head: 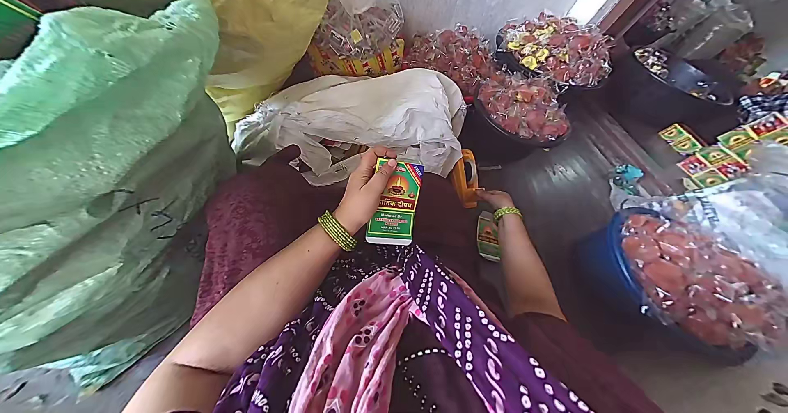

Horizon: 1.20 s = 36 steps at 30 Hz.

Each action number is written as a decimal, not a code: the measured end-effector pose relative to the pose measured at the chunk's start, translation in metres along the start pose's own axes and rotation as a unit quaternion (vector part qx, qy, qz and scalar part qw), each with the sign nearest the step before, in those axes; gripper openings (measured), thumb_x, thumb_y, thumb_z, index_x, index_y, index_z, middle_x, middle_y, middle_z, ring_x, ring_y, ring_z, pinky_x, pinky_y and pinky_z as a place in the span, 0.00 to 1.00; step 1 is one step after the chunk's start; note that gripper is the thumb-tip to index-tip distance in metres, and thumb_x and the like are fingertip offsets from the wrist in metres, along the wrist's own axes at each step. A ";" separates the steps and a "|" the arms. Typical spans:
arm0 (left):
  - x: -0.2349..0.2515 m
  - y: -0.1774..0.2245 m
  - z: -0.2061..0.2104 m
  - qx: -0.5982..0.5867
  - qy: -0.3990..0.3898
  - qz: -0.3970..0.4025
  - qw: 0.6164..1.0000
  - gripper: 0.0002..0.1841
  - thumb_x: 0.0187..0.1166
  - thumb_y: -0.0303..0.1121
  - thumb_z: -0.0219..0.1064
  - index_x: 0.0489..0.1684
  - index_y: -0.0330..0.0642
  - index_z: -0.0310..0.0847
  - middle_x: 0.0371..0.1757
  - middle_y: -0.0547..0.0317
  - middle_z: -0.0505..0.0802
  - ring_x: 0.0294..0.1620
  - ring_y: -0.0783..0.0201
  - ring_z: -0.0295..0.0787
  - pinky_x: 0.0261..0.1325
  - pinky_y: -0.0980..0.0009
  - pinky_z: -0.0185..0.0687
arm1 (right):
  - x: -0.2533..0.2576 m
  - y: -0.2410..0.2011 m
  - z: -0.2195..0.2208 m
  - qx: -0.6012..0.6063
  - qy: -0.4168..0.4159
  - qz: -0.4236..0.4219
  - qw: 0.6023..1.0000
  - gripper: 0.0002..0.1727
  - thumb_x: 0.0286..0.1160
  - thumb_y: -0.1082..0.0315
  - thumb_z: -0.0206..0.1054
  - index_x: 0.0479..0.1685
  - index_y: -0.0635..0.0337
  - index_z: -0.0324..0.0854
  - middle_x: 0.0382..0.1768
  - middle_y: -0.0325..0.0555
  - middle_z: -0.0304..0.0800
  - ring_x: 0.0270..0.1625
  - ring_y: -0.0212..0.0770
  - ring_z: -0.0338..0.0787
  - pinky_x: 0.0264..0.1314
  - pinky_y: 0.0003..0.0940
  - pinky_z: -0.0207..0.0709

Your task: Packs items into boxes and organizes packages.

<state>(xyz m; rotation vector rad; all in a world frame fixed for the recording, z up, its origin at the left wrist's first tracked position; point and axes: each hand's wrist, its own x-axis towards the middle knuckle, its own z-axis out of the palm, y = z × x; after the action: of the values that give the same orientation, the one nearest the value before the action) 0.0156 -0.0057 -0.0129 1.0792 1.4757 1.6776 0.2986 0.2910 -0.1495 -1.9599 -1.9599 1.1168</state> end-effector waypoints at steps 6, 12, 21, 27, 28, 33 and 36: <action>0.000 -0.001 0.000 -0.004 -0.006 0.002 1.000 0.13 0.93 0.39 0.52 0.68 0.50 0.74 0.45 0.56 0.93 0.37 0.62 0.94 0.41 0.63 0.94 | 0.000 -0.006 0.008 -0.068 0.030 -0.015 0.997 0.21 0.76 0.56 0.74 0.59 0.62 0.89 0.63 0.58 0.90 0.71 0.55 0.85 0.78 0.57 0.71; 0.002 -0.004 -0.002 0.021 -0.013 0.034 0.999 0.14 0.91 0.40 0.55 0.68 0.48 0.74 0.44 0.56 0.93 0.39 0.63 0.94 0.44 0.62 0.94 | -0.020 -0.021 0.008 -0.128 0.044 -0.035 0.990 0.19 0.79 0.58 0.69 0.60 0.62 0.88 0.64 0.60 0.89 0.71 0.57 0.85 0.75 0.61 0.72; 0.008 -0.014 0.003 0.113 -0.009 0.093 0.989 0.14 0.89 0.43 0.57 0.59 0.46 0.81 0.59 0.55 0.88 0.54 0.63 0.90 0.58 0.59 0.91 | -0.185 -0.144 0.015 0.477 -0.180 -0.322 0.798 0.14 0.82 0.69 0.62 0.56 0.68 0.85 0.71 0.55 0.85 0.68 0.49 0.87 0.71 0.48 0.82; 0.007 -0.013 -0.002 0.130 -0.015 0.117 0.984 0.20 0.89 0.51 0.57 0.58 0.45 0.82 0.59 0.55 0.88 0.56 0.65 0.89 0.61 0.60 0.88 | -0.214 -0.176 0.046 0.480 -0.250 -0.305 0.783 0.15 0.83 0.71 0.62 0.57 0.73 0.86 0.61 0.59 0.90 0.61 0.45 0.90 0.69 0.41 0.83; 0.006 -0.012 -0.003 0.123 -0.018 0.111 0.986 0.21 0.85 0.52 0.63 0.59 0.44 0.82 0.58 0.54 0.89 0.55 0.64 0.90 0.60 0.60 0.89 | -0.213 -0.178 0.050 0.486 -0.246 -0.297 0.785 0.14 0.83 0.71 0.63 0.57 0.74 0.86 0.56 0.58 0.92 0.57 0.45 0.91 0.66 0.41 0.85; 0.004 -0.007 -0.003 0.116 -0.006 0.088 0.989 0.30 0.71 0.48 0.79 0.65 0.42 0.72 0.51 0.55 0.92 0.47 0.64 0.94 0.55 0.61 0.94 | -0.213 -0.184 0.055 0.475 -0.210 -0.282 0.807 0.12 0.78 0.70 0.69 0.52 0.70 0.89 0.51 0.55 0.93 0.53 0.43 0.92 0.60 0.39 0.86; 0.001 0.003 -0.006 0.184 -0.021 0.107 0.977 0.34 0.69 0.47 0.80 0.70 0.40 0.71 0.53 0.52 0.92 0.50 0.62 0.93 0.58 0.57 0.92 | -0.214 -0.191 0.050 0.462 -0.165 -0.271 0.828 0.27 0.68 0.76 0.74 0.71 0.66 0.79 0.55 0.56 0.89 0.51 0.45 0.90 0.53 0.40 0.88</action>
<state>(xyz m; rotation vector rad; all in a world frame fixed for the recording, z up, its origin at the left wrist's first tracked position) 0.0098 -0.0085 -0.0101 1.5093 1.7366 1.5433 0.1456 0.1017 0.0098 -0.6899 -1.4440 1.7990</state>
